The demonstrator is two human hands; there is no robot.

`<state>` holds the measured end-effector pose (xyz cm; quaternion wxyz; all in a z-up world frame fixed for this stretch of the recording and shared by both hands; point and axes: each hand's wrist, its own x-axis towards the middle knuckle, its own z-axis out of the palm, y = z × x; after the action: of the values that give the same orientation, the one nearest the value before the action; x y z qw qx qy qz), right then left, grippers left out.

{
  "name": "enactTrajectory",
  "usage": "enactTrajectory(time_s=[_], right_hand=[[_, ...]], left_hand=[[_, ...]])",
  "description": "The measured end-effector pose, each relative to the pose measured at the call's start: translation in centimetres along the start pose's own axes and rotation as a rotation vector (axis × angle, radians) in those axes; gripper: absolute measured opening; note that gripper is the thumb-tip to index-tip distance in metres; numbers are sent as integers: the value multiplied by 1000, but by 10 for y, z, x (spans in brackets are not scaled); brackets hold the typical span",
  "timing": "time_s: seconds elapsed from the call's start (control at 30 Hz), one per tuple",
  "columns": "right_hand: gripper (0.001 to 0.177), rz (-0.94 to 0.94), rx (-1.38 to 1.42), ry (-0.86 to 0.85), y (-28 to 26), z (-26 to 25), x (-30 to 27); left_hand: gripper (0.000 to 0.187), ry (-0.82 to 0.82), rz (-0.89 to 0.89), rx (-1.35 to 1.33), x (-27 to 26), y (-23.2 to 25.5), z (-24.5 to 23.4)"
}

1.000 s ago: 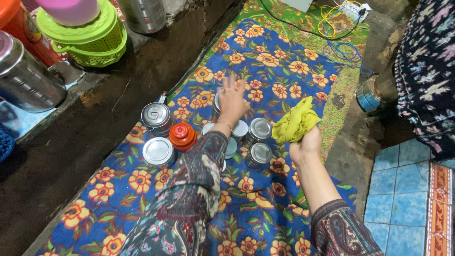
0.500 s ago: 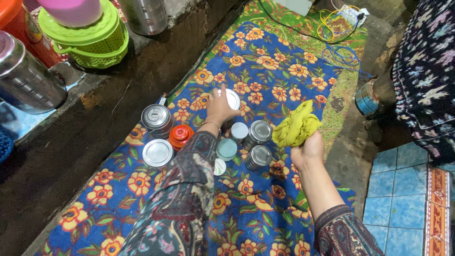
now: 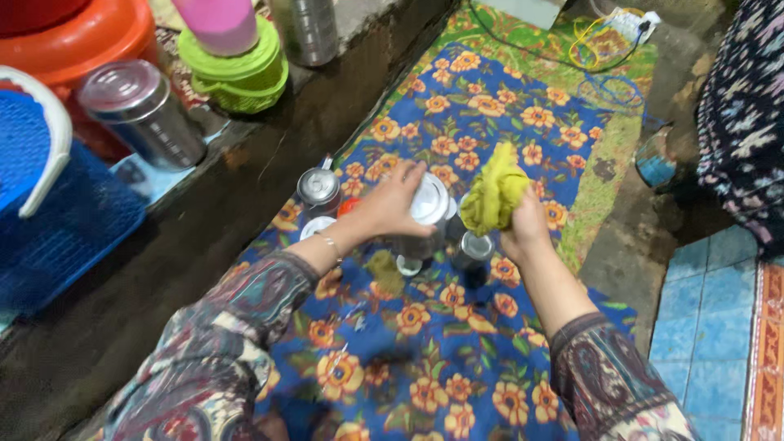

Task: The person sits on a floral mat and wipes several metal and plastic containers with a yellow cloth. They open a pink plastic container, wipe its interior and exterior, then wipe multiple metal tins and place them on a raised ledge.

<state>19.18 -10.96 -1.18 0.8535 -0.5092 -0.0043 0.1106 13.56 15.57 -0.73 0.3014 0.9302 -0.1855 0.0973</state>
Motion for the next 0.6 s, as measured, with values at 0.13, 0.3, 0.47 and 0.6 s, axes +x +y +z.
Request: enactTrajectory(time_s=[0.13,0.3,0.47,0.6], right_hand=[[43,0,-244,69,30,-10,-4],[44,-84,-516,130,107,-71,-15],[51,-110,-1077,154,174,-121,-52],[46,-266,-1409,62,198,-120,-85]], left_hand=[[122,-181,2,42,-25,26,47],[128,-144,-103,-8,-63,50,122],[133,-64,-341,-159,-99,63,177],[136,98,-360,-290,-121,72,198]])
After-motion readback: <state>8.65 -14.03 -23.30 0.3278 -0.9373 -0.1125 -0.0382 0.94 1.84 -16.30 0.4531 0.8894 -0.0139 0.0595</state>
